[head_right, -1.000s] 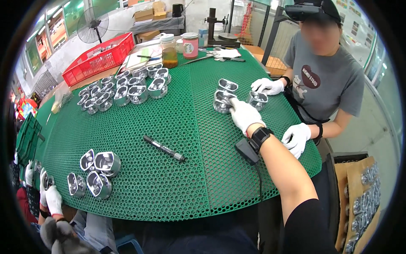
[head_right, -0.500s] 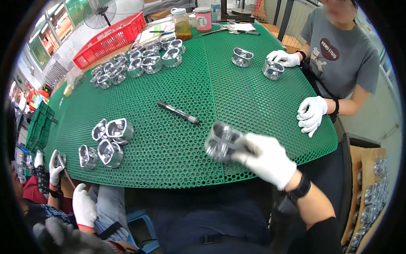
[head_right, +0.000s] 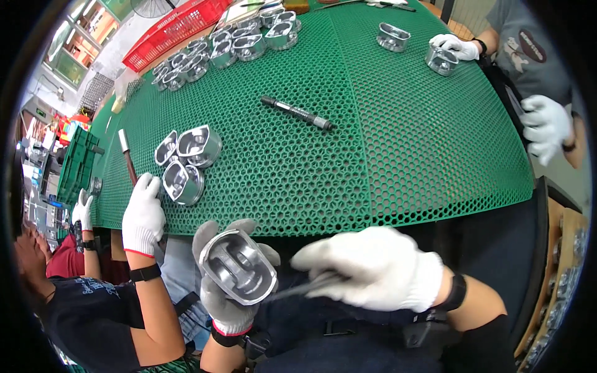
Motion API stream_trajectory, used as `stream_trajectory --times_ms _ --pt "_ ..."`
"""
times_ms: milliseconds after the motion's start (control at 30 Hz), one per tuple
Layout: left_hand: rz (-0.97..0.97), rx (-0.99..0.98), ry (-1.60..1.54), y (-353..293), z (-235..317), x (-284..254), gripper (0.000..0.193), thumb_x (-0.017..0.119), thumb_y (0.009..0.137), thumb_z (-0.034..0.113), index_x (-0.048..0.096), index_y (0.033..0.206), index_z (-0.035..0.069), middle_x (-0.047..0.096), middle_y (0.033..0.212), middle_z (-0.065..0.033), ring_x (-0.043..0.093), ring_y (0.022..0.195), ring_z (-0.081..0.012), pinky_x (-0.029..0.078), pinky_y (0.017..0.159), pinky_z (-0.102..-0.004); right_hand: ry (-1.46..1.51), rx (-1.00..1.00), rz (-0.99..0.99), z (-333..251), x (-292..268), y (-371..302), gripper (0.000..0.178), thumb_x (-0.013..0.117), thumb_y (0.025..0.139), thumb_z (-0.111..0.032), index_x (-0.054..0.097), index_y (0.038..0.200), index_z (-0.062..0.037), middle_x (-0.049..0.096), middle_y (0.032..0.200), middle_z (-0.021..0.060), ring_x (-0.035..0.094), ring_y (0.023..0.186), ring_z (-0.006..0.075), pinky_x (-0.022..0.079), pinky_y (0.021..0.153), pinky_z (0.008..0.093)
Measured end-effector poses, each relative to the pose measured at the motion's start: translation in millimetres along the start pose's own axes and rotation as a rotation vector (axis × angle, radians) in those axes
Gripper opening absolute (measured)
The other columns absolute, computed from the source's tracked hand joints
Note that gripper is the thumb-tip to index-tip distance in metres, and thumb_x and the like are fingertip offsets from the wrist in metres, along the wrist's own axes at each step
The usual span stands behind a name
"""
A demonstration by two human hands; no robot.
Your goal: Inspecting and preparing engine piston heads at a factory assembly workbench.
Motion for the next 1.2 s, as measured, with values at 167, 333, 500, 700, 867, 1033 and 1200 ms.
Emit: stream_trajectory --times_ms 167,333,500,700,867,1033,1200 --pt "0.012 0.165 0.131 4.8 -4.0 -0.9 0.082 0.071 0.083 0.050 0.030 0.144 0.014 0.048 0.131 -0.0296 0.066 0.085 -0.0368 0.059 0.064 -0.0399 -0.531 -0.002 0.007 -3.0 -10.5 -12.5 0.035 0.066 0.087 -0.022 0.062 0.121 -0.0147 0.065 0.078 0.0059 0.067 0.066 0.0237 0.055 0.056 0.0361" --pt "-0.126 0.275 0.379 8.3 -8.2 -13.4 0.079 0.073 0.084 0.048 0.031 0.144 0.019 0.047 0.131 -0.0281 0.066 0.086 -0.0348 0.059 0.067 -0.0420 -0.838 -0.018 -0.044 -24.4 -11.1 -7.6 0.030 0.055 0.090 -0.021 0.062 0.119 -0.0177 0.060 0.067 0.0037 0.062 0.055 0.0239 0.051 0.046 0.0359" --pt "-0.022 0.158 0.329 -1.4 -14.2 -3.1 0.078 0.069 0.085 0.052 0.030 0.145 0.020 0.047 0.130 -0.0285 0.066 0.087 -0.0359 0.059 0.068 -0.0424 -0.372 -0.020 -0.208 -11.4 -19.3 -4.7 0.032 0.055 0.087 -0.016 0.063 0.117 -0.0218 0.059 0.062 0.0045 0.061 0.050 0.0242 0.051 0.044 0.0363" --pt "-0.016 -0.385 0.056 0.2 -6.7 8.4 0.092 0.056 0.082 0.071 0.031 0.145 0.009 0.061 0.112 -0.0295 0.068 0.069 -0.0397 0.055 0.039 -0.0352 -1.017 -0.196 0.147 -19.7 -34.4 6.4 0.028 0.060 0.082 -0.020 0.067 0.109 -0.0181 0.053 0.057 0.0013 0.059 0.050 0.0193 0.046 0.041 0.0321" --pt "-0.251 -0.637 -0.273 -0.9 -6.1 5.8 0.104 0.049 0.077 0.082 0.032 0.144 0.005 0.057 0.121 -0.0254 0.069 0.077 -0.0317 0.058 0.053 -0.0350 -0.985 -0.191 0.180 -19.3 -28.9 6.3 0.030 0.062 0.079 -0.018 0.067 0.109 -0.0180 0.052 0.058 0.0009 0.059 0.051 0.0182 0.045 0.042 0.0323" --pt "0.007 -0.344 -0.174 1.0 0.5 9.4 0.106 0.062 0.073 0.076 0.025 0.150 0.013 0.048 0.133 -0.0304 0.066 0.092 -0.0464 0.063 0.058 -0.0461 -0.119 -0.115 0.521 27.2 -21.7 3.5 0.034 0.062 0.081 0.003 0.068 0.114 -0.0030 0.069 0.079 0.0067 0.063 0.061 0.0147 0.052 0.058 0.0272" --pt "0.012 -0.130 0.142 -5.2 11.9 11.9 0.120 0.087 0.069 0.043 0.008 0.155 0.015 0.043 0.142 -0.0200 0.056 0.119 -0.0364 0.054 0.093 -0.0484 0.475 0.535 0.482 32.8 -21.6 1.1 0.036 0.054 0.090 -0.008 0.063 0.124 -0.0022 0.064 0.077 -0.0002 0.050 0.058 0.0028 0.043 0.052 0.0179"
Point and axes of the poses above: each hand's wrist, its own y-axis towards the middle knuckle, its own x-axis out of the palm, z = x × y, the point moved 1 cm from there along y, towards the middle knuckle
